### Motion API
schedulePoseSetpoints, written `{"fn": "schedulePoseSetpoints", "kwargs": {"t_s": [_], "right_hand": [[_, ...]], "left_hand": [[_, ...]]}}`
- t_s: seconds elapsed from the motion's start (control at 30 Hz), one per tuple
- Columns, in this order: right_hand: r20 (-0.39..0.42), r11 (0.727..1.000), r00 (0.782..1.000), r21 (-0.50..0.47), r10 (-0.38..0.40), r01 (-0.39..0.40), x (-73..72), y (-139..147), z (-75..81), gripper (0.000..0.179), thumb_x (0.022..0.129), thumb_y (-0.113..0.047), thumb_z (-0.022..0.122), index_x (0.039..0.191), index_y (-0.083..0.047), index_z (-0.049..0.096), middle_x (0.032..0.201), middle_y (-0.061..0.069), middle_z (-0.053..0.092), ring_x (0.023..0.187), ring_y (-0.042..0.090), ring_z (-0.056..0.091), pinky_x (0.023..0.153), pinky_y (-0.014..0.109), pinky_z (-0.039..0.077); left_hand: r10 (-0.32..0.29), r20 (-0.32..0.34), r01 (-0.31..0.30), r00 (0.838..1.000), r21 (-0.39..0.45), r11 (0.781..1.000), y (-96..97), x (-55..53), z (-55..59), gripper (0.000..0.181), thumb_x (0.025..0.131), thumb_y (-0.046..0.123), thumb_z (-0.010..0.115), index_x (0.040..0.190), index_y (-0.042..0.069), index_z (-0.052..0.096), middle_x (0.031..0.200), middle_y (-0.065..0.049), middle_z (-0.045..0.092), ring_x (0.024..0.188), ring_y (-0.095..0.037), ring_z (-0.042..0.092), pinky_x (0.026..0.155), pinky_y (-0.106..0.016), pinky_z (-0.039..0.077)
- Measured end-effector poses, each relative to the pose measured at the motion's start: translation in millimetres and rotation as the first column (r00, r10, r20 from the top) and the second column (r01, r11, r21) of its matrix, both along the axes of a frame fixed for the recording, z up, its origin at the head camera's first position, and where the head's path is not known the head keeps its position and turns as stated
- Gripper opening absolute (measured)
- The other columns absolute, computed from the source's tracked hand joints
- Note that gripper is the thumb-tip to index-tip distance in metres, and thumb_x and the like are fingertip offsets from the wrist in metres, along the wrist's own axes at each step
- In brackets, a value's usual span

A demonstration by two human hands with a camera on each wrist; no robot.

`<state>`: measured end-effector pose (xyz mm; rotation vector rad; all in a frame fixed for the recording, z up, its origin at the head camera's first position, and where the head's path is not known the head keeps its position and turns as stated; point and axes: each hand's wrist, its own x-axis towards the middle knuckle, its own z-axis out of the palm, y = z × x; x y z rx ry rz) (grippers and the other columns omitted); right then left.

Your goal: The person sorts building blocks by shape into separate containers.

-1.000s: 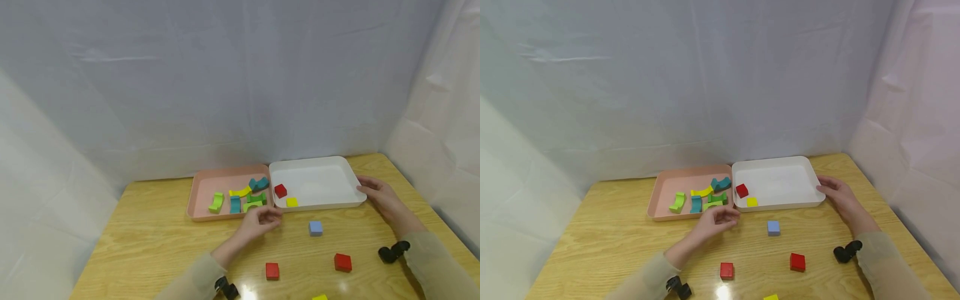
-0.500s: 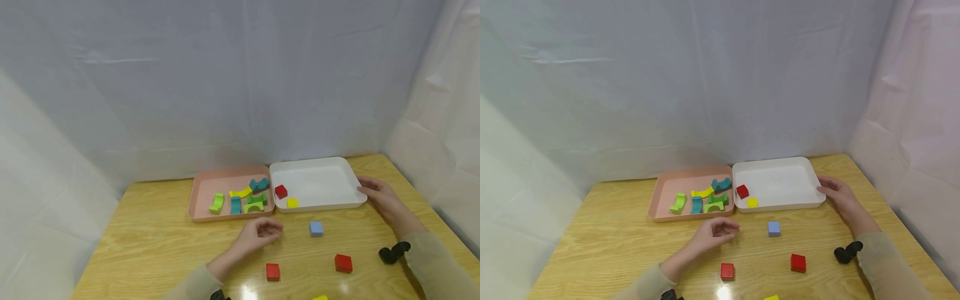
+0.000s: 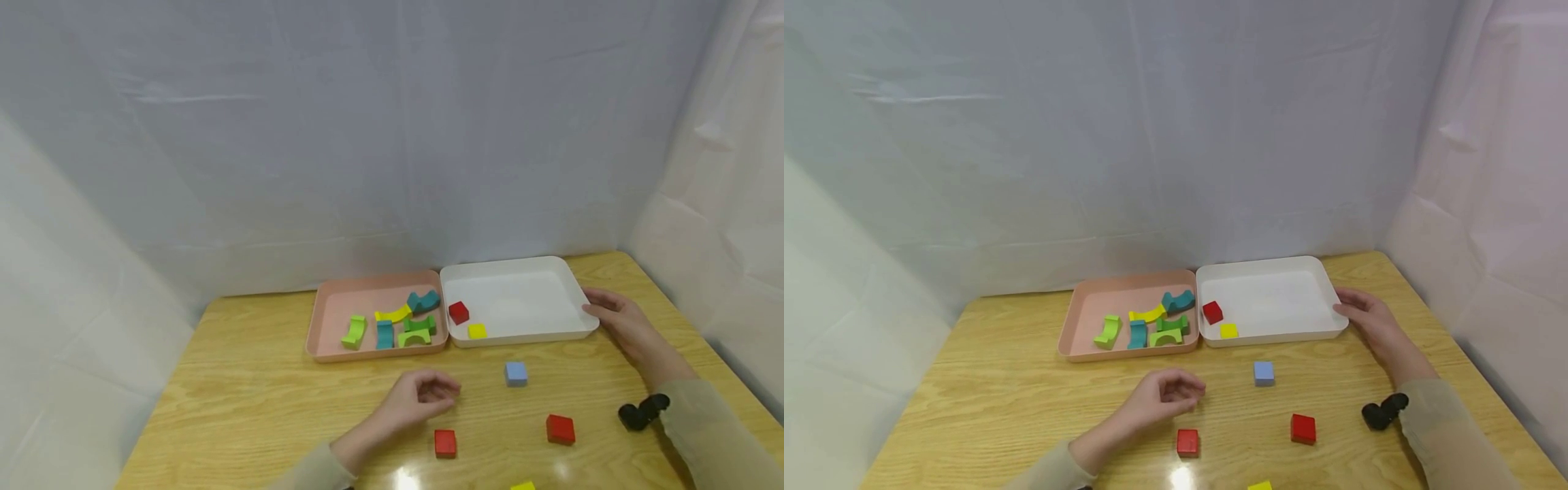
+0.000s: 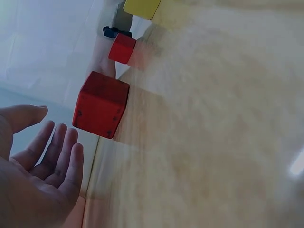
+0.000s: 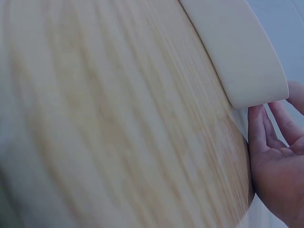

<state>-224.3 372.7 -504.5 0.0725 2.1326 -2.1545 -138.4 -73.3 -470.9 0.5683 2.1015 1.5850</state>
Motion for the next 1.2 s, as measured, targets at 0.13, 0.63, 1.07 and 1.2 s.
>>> {"fn": "schedulePoseSetpoints", "kwargs": {"t_s": [0.13,0.63,1.07,1.2], "right_hand": [[0.006,1.000,1.000,0.003,-0.003,0.003,0.1,0,1.0,0.028,0.105,-0.013,0.068,0.119,-0.038,0.069,0.109,-0.032,0.067,0.101,-0.013,0.062,0.086,0.005,0.052],[0.005,0.999,1.000,-0.039,-0.001,0.001,0.5,-2,2.9,0.031,0.105,-0.008,0.067,0.119,-0.035,0.071,0.109,-0.030,0.069,0.100,-0.012,0.063,0.085,0.006,0.053],[-0.002,1.000,1.000,-0.008,0.001,-0.001,1.8,-1,1.1,0.028,0.105,-0.012,0.069,0.124,-0.032,0.069,0.110,-0.031,0.068,0.101,-0.013,0.062,0.086,0.005,0.053],[-0.018,1.000,1.000,0.000,0.005,-0.005,1.1,0,1.5,0.028,0.105,-0.011,0.067,0.123,-0.033,0.069,0.109,-0.030,0.068,0.101,-0.013,0.062,0.086,0.005,0.053]], "left_hand": [[-0.015,-0.004,0.015,1.000,0.002,1.000,-2.5,3.1,-3.4,0.027,0.099,0.006,0.074,0.123,-0.004,0.073,0.126,-0.024,0.074,0.097,-0.002,0.068,0.087,-0.013,0.056],[-0.057,0.090,0.054,0.994,0.028,0.998,-9.4,12.5,-7.5,0.027,0.098,0.003,0.072,0.124,-0.004,0.072,0.125,-0.024,0.073,0.100,-0.007,0.070,0.088,-0.015,0.058],[-0.098,0.102,0.095,0.990,0.035,0.995,-15.9,21.7,-8.0,0.030,0.097,0.004,0.074,0.125,-0.003,0.072,0.126,-0.022,0.074,0.103,-0.005,0.068,0.091,-0.013,0.056],[-0.113,0.093,0.111,0.989,0.025,0.993,-18.9,22.9,-9.0,0.031,0.095,0.004,0.077,0.125,-0.002,0.072,0.125,-0.020,0.074,0.103,-0.001,0.068,0.093,-0.014,0.055]]}}
